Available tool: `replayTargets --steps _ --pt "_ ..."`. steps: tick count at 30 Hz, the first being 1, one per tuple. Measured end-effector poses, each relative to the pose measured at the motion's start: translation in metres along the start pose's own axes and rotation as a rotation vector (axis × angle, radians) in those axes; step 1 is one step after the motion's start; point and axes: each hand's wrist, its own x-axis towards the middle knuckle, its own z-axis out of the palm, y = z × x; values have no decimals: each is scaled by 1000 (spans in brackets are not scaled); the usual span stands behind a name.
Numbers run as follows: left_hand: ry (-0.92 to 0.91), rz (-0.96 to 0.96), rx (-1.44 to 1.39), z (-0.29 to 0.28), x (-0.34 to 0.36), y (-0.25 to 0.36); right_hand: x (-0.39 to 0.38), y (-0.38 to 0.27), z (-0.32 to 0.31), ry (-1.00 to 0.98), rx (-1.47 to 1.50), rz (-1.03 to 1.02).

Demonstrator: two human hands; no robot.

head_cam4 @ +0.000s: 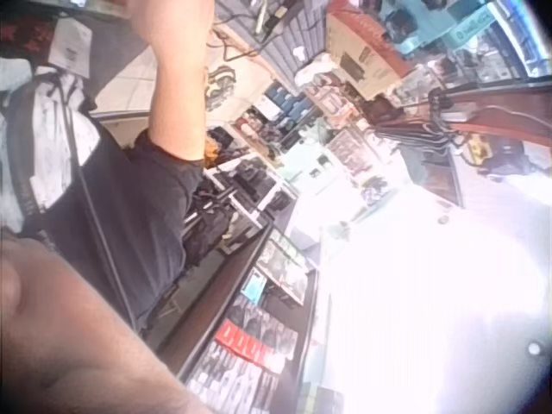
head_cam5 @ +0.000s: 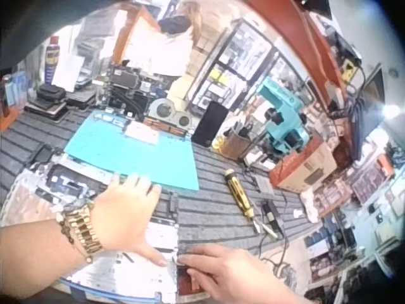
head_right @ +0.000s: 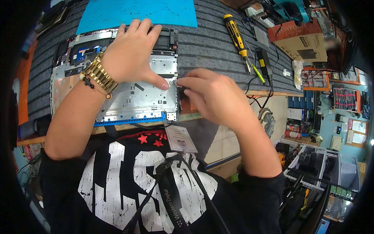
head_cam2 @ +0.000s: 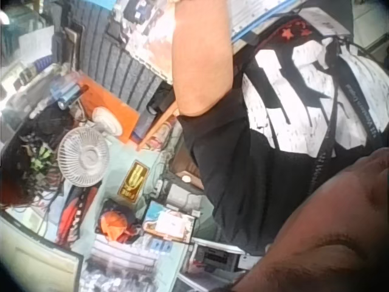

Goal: The person works on the internal components of a laptop by hand and using small tools. They disconnect internal cables, turn the laptop over to check the keyboard, and manipulate parts near the motherboard.

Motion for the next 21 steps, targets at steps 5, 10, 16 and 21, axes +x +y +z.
replayTargets --steps 5,10,16,21 --pt "-1 1 -4 1 -1 -1 -21 -13 14 111 56 86" --pt "15 11 0 0 -2 -1 -28 -20 28 137 92 206" --pt "9 15 16 2 -2 -2 -25 -22 28 151 36 180" --pt "28 29 22 2 -1 -1 -24 -25 31 178 -39 144"
